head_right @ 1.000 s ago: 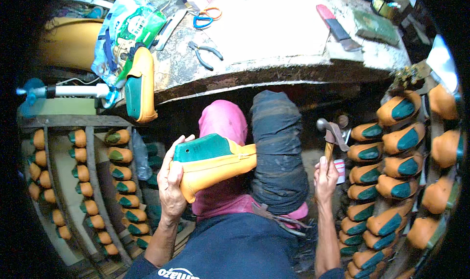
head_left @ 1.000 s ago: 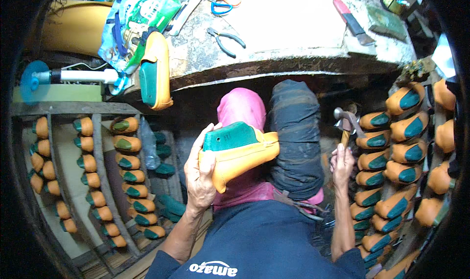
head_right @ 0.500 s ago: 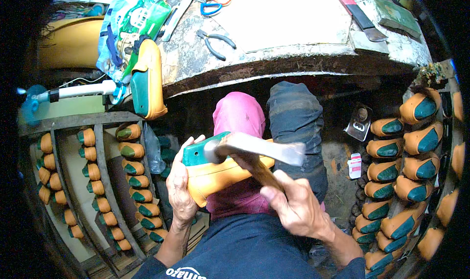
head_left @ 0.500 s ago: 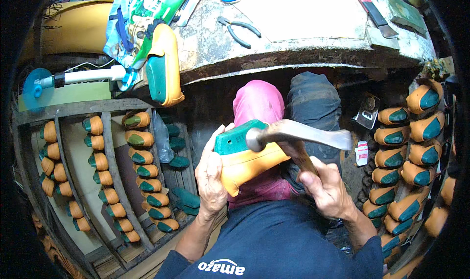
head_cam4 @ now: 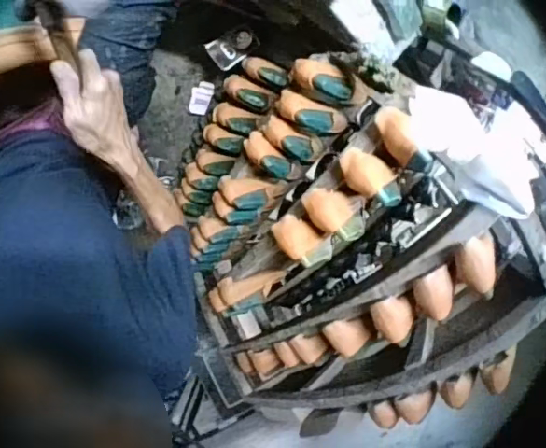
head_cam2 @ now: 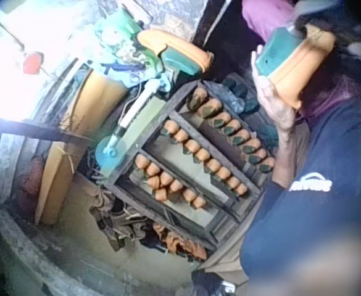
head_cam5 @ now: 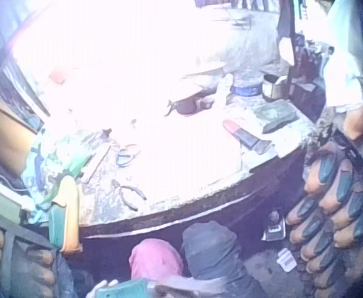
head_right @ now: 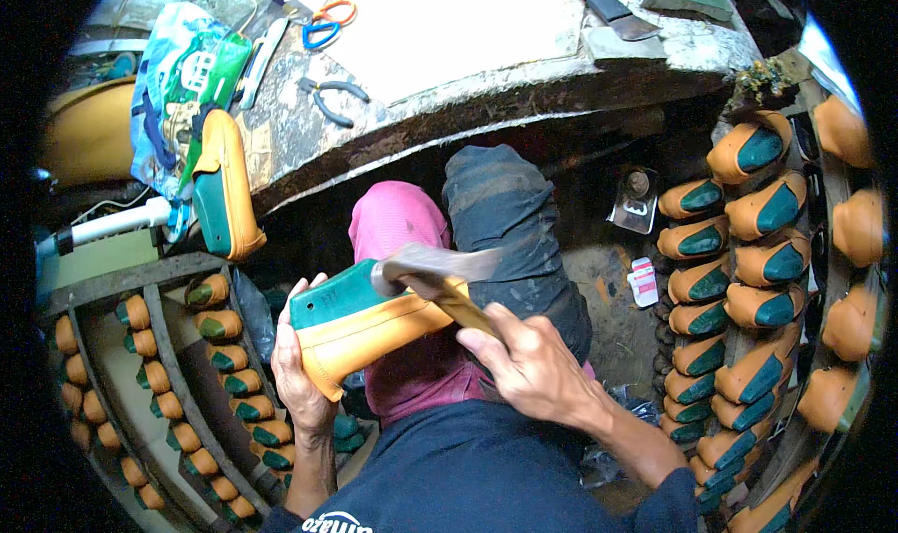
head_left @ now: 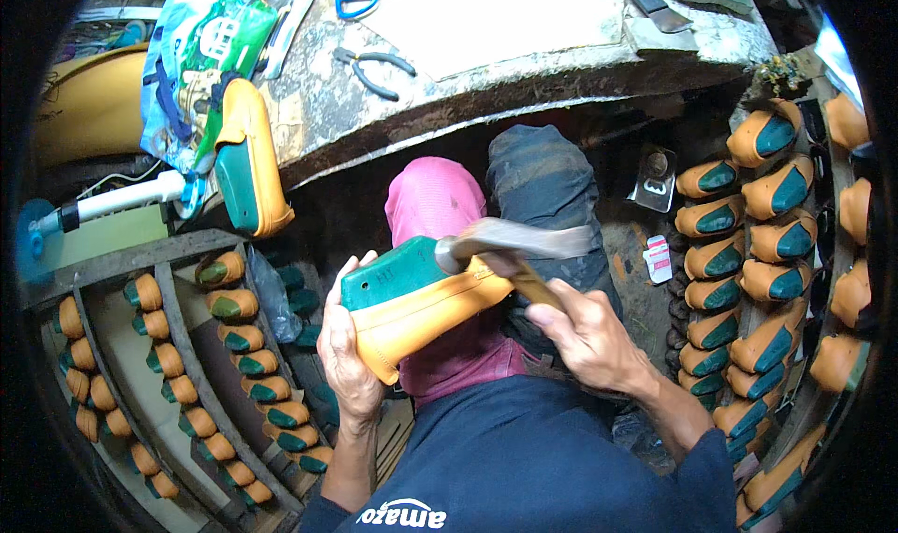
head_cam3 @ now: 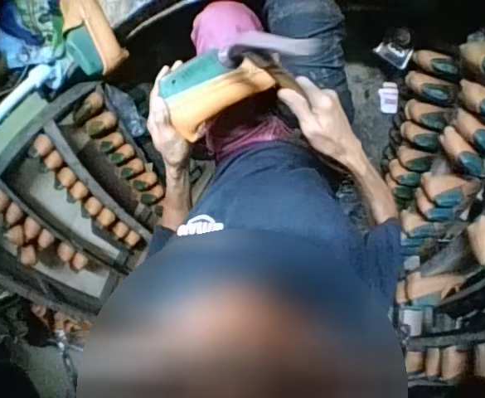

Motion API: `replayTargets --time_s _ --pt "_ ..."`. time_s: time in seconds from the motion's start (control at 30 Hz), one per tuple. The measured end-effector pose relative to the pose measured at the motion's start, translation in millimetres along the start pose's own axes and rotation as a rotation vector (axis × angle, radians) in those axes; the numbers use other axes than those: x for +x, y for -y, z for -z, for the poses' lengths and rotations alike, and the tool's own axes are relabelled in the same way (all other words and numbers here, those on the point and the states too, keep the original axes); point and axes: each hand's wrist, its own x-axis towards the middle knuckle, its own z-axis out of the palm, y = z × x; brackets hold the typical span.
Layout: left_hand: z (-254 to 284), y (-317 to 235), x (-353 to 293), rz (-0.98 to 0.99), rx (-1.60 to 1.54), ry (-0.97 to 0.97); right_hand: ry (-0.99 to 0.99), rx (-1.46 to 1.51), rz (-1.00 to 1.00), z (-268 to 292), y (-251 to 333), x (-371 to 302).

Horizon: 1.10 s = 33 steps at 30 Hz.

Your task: The person hammers a shoe sole, then uses pliers to trim the edge. They insert a red insole and press it into place, then hammer the shoe again. Finally, they pick up a second shoe and hammer it as well.

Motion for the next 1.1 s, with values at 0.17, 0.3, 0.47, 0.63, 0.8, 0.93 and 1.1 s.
replayTargets --time_s 0.17,0.3,0.47,0.63,0.8,0.93,1.1 --pt "7 1 3 0.051 -0.021 0.057 0.056 -0.063 -0.177 -2 -16 -10" --pt "0 -5 1 0.028 -0.044 0.028 -0.092 0.144 -0.322 -4 -28 -36" --pt "-27 -17 -13 -0.069 -0.070 0.247 -0.072 0.288 -0.374 -8 -56 -45" --pt "-49 -3 6 -0.634 0.354 0.647 -0.051 0.559 -0.436 18 -59 -68" --pt "-48 19 14 -0.594 0.240 0.496 -0.235 0.490 -0.178 21 -18 -105" --pt "-46 19 12 -0.600 0.283 0.464 -0.167 0.461 0.038 16 7 -108" --pt "-47 24 14 -0.624 0.285 0.463 -0.148 0.061 -0.111 29 34 -97"
